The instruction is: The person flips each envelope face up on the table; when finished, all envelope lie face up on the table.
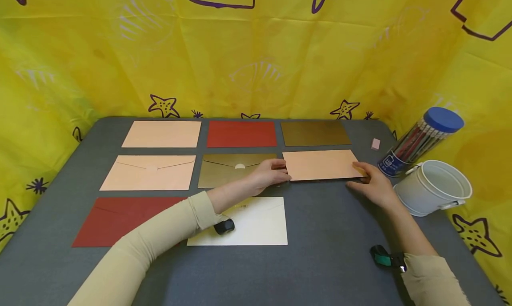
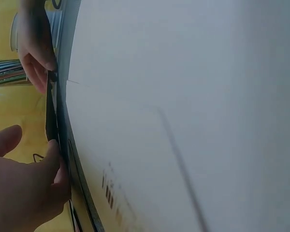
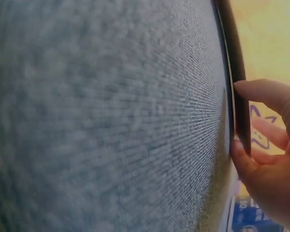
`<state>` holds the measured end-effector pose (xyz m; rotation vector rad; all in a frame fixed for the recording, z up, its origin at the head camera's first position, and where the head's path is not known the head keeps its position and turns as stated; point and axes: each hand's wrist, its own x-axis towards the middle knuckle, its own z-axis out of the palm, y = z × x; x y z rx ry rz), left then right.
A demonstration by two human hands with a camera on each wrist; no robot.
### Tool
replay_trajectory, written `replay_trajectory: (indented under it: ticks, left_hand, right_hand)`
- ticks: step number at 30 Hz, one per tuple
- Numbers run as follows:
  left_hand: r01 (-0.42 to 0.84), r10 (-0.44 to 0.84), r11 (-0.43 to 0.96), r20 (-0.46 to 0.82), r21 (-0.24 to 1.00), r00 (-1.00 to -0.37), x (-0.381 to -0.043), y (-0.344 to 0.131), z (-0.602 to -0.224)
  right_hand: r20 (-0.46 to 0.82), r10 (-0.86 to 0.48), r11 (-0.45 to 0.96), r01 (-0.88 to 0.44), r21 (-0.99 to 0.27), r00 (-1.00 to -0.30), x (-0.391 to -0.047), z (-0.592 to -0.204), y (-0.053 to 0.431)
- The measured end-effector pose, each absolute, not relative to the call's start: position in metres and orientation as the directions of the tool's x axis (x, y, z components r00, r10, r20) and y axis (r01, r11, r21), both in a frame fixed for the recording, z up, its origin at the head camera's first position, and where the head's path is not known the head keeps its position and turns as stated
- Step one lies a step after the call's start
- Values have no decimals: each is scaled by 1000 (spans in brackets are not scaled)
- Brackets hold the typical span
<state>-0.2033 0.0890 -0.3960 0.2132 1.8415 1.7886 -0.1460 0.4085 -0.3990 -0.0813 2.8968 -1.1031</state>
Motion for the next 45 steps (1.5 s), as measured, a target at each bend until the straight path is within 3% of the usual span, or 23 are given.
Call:
replay_trajectory:
  ticks: [6, 10, 14, 22, 30, 36, 40, 45]
  left_hand:
    - [-245, 460, 118, -271, 962, -846, -205, 87, -395]
    - [-272, 436, 78, -279, 959, -856, -208, 86, -395]
    - [-201, 435, 103, -226, 974, -872, -211, 82, -394]
    - [21, 470, 102, -29, 995, -882, -218, 73, -392]
    - [90, 397, 104, 42, 990, -917, -224, 71, -390]
    - [48, 400, 75, 14, 996, -917, -229, 67, -390]
    - [-31, 397, 14, -34, 999, -917, -231, 65, -387]
    - [-60, 353, 8, -59, 998, -934, -237, 60, -385]
  right_hand:
    - [220, -127, 817, -228, -530, -967, -144, -401, 407]
    - [357, -92, 836, -267, -480, -930, -145, -399, 407]
    - [380, -35, 829, -240, -506, -924, -146, -395, 408]
    - [240, 162, 698, -61, -714, -957, -144, -384, 404]
    - [209, 214, 579, -49, -814, -954, -145, -378, 397]
    - [129, 222, 558, 18, -830, -966, -147, -374, 393]
    - [41, 146, 578, 51, -815, -988, -147, -371, 393]
    - [-124, -96, 607, 41, -793, -988, -149, -372, 387]
